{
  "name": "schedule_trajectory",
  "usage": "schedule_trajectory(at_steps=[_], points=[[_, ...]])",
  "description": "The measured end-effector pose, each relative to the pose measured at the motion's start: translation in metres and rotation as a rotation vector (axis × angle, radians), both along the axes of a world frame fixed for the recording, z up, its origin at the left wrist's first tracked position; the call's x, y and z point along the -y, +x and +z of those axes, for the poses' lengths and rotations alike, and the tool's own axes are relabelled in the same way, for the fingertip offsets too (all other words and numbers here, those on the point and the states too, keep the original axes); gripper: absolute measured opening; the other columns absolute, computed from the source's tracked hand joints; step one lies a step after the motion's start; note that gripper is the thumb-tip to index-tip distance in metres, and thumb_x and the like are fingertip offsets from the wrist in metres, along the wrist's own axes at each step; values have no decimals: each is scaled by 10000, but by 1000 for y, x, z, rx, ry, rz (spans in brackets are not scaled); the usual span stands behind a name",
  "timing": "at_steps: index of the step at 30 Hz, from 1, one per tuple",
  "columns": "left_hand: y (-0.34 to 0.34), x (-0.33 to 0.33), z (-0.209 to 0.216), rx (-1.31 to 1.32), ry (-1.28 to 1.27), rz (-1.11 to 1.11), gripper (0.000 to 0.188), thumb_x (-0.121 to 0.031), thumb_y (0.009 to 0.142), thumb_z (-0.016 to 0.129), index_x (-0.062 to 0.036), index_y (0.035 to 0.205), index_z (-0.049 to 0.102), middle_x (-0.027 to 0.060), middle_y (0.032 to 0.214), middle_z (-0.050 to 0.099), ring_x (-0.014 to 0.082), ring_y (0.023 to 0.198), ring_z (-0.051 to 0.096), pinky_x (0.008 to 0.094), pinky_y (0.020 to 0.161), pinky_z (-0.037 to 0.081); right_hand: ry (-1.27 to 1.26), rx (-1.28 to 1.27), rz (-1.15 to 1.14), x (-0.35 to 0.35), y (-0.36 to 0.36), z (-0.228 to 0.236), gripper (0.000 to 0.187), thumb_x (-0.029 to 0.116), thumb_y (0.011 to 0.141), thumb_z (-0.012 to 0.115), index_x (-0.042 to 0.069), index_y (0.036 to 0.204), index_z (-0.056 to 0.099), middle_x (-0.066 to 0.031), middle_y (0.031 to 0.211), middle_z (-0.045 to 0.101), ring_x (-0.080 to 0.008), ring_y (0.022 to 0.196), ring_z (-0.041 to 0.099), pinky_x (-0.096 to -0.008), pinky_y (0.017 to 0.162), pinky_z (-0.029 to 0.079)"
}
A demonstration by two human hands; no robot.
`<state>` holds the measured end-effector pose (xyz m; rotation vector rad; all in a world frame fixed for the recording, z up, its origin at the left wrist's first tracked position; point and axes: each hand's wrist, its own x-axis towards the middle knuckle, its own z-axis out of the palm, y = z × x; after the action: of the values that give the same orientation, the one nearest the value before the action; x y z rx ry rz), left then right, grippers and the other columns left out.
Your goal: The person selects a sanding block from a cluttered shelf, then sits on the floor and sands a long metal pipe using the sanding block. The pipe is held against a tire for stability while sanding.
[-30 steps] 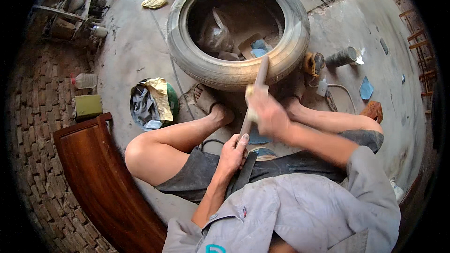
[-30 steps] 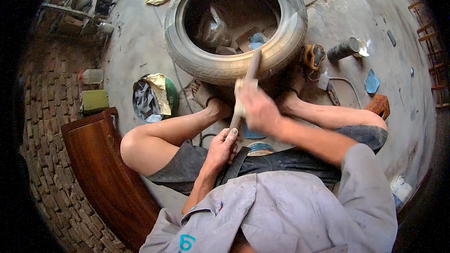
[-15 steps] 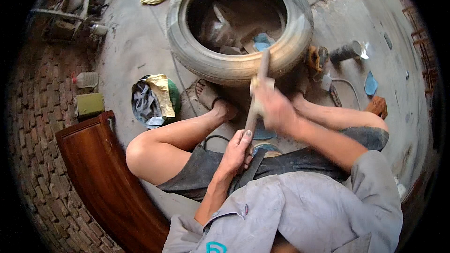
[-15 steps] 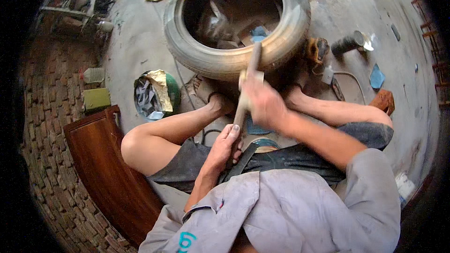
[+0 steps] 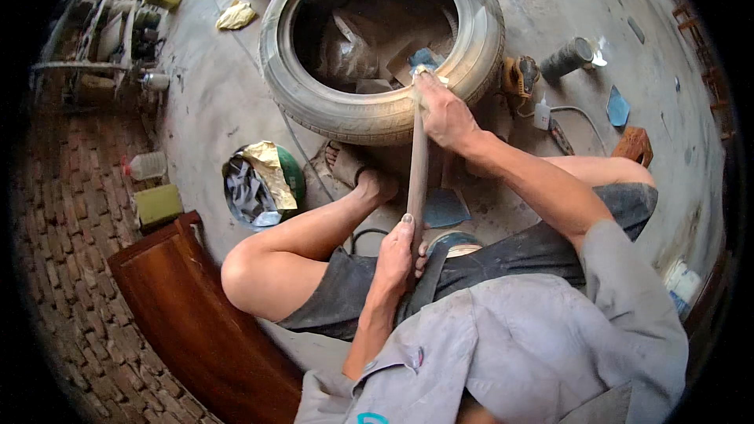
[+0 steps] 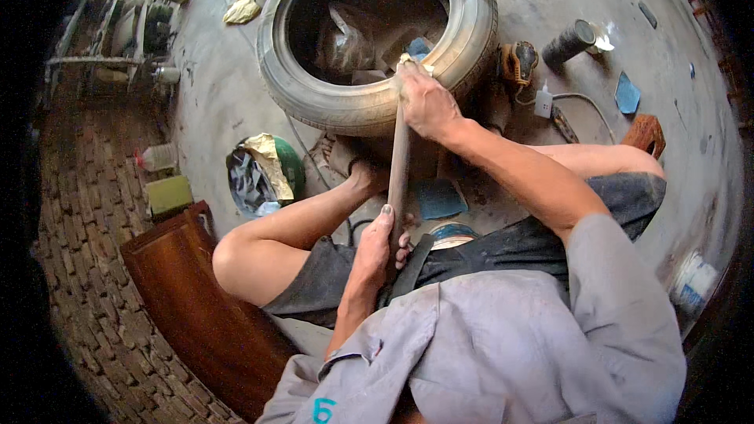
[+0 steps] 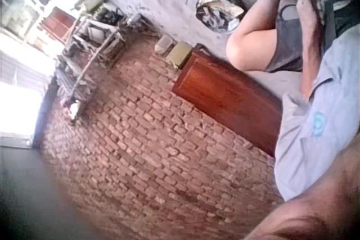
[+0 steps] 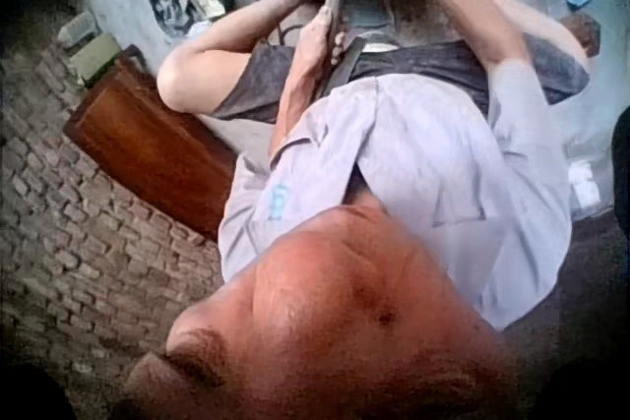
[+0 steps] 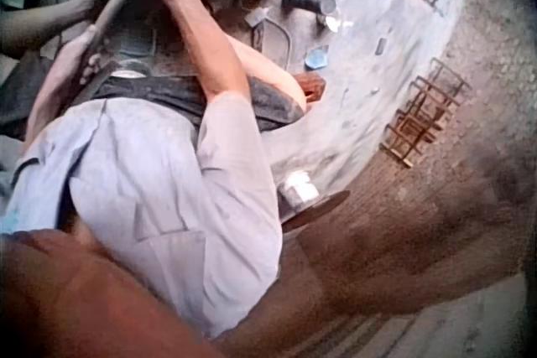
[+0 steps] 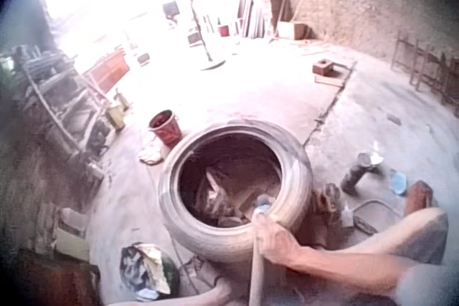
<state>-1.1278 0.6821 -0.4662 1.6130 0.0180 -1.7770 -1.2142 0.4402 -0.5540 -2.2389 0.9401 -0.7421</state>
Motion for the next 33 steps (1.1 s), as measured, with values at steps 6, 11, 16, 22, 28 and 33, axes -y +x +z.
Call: schedule_trajectory(at_steps=[6, 11, 16, 22, 28, 33], points=[[4, -2, 1, -70, -31, 65, 448, -557, 1086, 397, -127, 1158, 499, 26, 733, 527, 132, 513, 471, 270, 430, 380, -88, 20, 152, -100, -22, 42, 482, 57, 856, 577, -135, 1299, 569, -394, 1344, 556, -506, 1331, 522, -504, 1149, 425], [4, -6, -2, -198, 36, 75, 509, -592, 1077, 391, -102, 1128, 520, 26, 746, 524, 142, 530, 487, 280, 447, 400, 17, -34, 19, 6, 9, 17, 423, 77, 894, 563, -147, 1253, 555, -397, 1358, 542, -510, 1322, 514, -491, 1135, 440], [11, -9, -5, -210, 76, 117, 553, -616, 1074, 356, -91, 1115, 523, 27, 766, 527, 154, 541, 493, 292, 456, 409, -27, 24, 128, -106, -13, 34, 552, 29, 842, 535, -142, 1367, 519, -375, 1436, 504, -463, 1405, 473, -485, 1191, 377], [7, -2, 2, -297, 73, 113, 553, -593, 1090, 324, -82, 1097, 533, 15, 697, 474, 139, 492, 435, 281, 413, 369, -45, 70, 31, -2, 4, -11, 427, 31, 886, 502, -121, 1280, 565, -380, 1363, 542, -508, 1345, 487, -492, 1173, 402], [9, -9, 7, -331, 130, 208, 563, -622, 1078, 329, -101, 1088, 543, 6, 651, 461, 127, 441, 403, 265, 381, 347, 8, 159, 340, -132, -43, 30, 613, 74, 847, 563, -106, 1429, 495, -327, 1509, 466, -432, 1449, 432, -487, 1215, 350], [9, -2, 13, -409, 97, 169, 571, -614, 1085, 311, -84, 1095, 524, 5, 648, 432, 113, 446, 387, 254, 379, 338, -113, 101, 274, -4, -14, -10, 503, 53, 836, 532, -96, 1315, 572, -340, 1379, 564, -457, 1349, 520, -478, 1165, 409]])
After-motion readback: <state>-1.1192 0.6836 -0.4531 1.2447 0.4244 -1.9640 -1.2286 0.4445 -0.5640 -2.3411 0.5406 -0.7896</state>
